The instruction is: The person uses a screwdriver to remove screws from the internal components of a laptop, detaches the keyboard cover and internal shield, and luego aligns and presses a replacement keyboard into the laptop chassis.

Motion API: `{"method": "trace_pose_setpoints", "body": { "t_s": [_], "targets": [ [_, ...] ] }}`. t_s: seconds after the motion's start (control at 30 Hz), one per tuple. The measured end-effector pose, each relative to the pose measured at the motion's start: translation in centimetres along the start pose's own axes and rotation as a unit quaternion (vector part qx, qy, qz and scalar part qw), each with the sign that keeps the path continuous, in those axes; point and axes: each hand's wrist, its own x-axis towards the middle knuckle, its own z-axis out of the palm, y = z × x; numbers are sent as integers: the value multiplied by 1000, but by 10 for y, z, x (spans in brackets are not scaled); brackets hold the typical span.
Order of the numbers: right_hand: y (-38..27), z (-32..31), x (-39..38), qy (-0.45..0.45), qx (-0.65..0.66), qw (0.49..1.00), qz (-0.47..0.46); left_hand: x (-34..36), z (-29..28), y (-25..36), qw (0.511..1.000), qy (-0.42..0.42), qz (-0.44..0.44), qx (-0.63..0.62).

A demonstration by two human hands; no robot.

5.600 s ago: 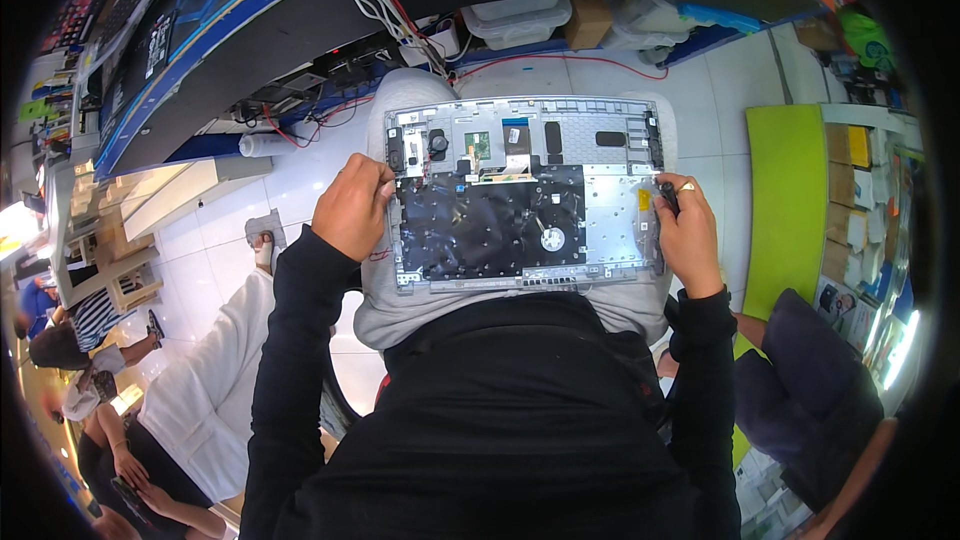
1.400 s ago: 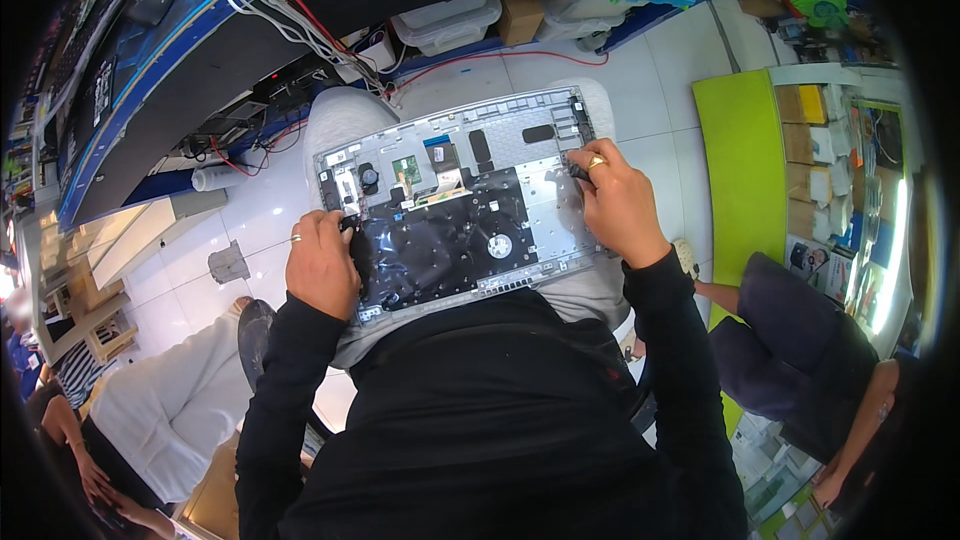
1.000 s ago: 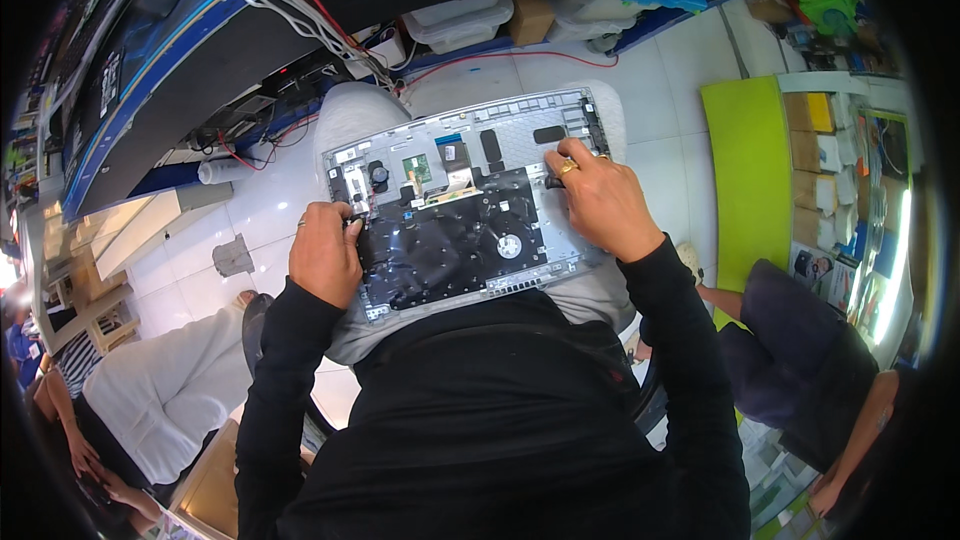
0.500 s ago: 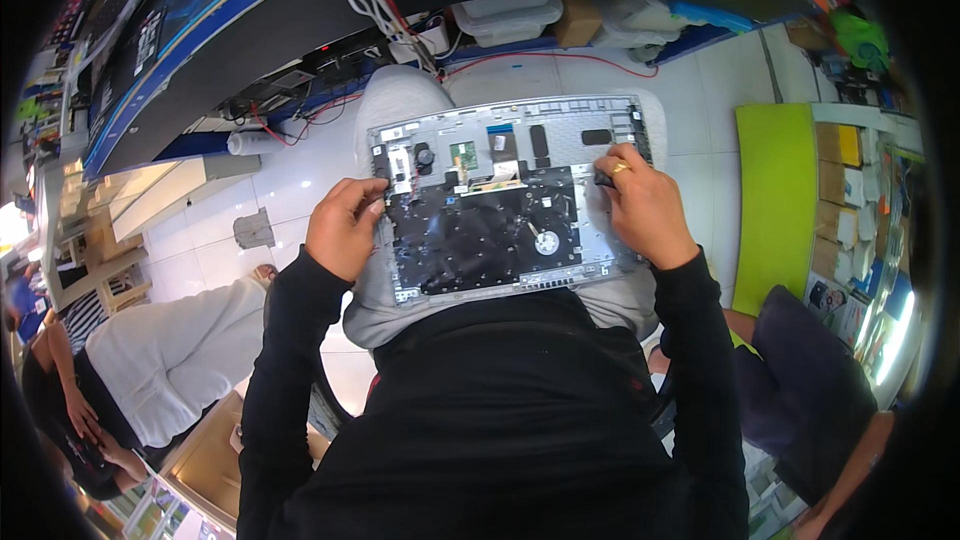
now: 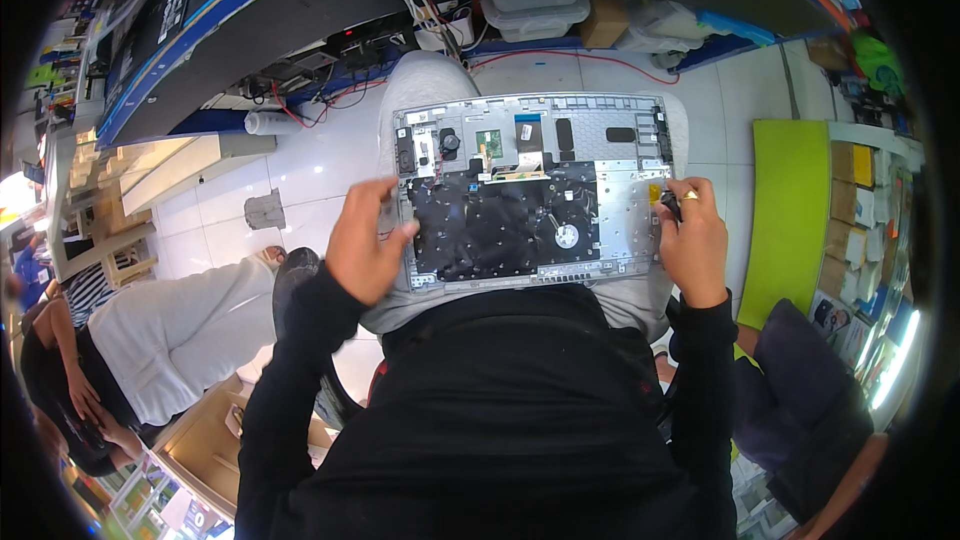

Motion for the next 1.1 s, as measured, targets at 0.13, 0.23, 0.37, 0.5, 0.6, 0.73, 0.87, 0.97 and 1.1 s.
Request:
{"method": "trace_pose_setpoints", "body": {
  "t_s": [0.13, 0.23, 0.37, 0.5, 0.6, 0.73, 0.87, 0.97, 1.1],
  "targets": [
    [20, 2, -7, 16, 48, 998, 37, -63, 15, 29, 993, -35, -109, 23],
    [19, 8, -1, 8, 99, 991, 90, -81, 23, 31, 971, -84, -223, -27],
    [40, 16, 6, -17, 158, 978, 137, -77, 35, 9, 955, -73, -261, -117],
    [52, 1, 4, -93, 366, 909, 176, -61, 36, 14, 923, -3, -265, -279],
    [30, -22, -7, -123, 497, 826, 236, -52, 25, 24, 841, 62, -283, -456],
    [-10, -34, -22, -59, 562, 790, 238, -20, 19, 63, 717, 237, -162, -635],
    [-35, -36, -30, 9, 596, 769, 229, -7, 34, 66, 728, 219, -85, -644],
    [-46, -26, -37, 23, 605, 766, 217, 11, 58, 83, 703, 260, -66, -659],
    [-50, -22, -47, 7, 579, 793, 190, 17, 56, 80, 724, 283, -67, -625]
  ]
}}
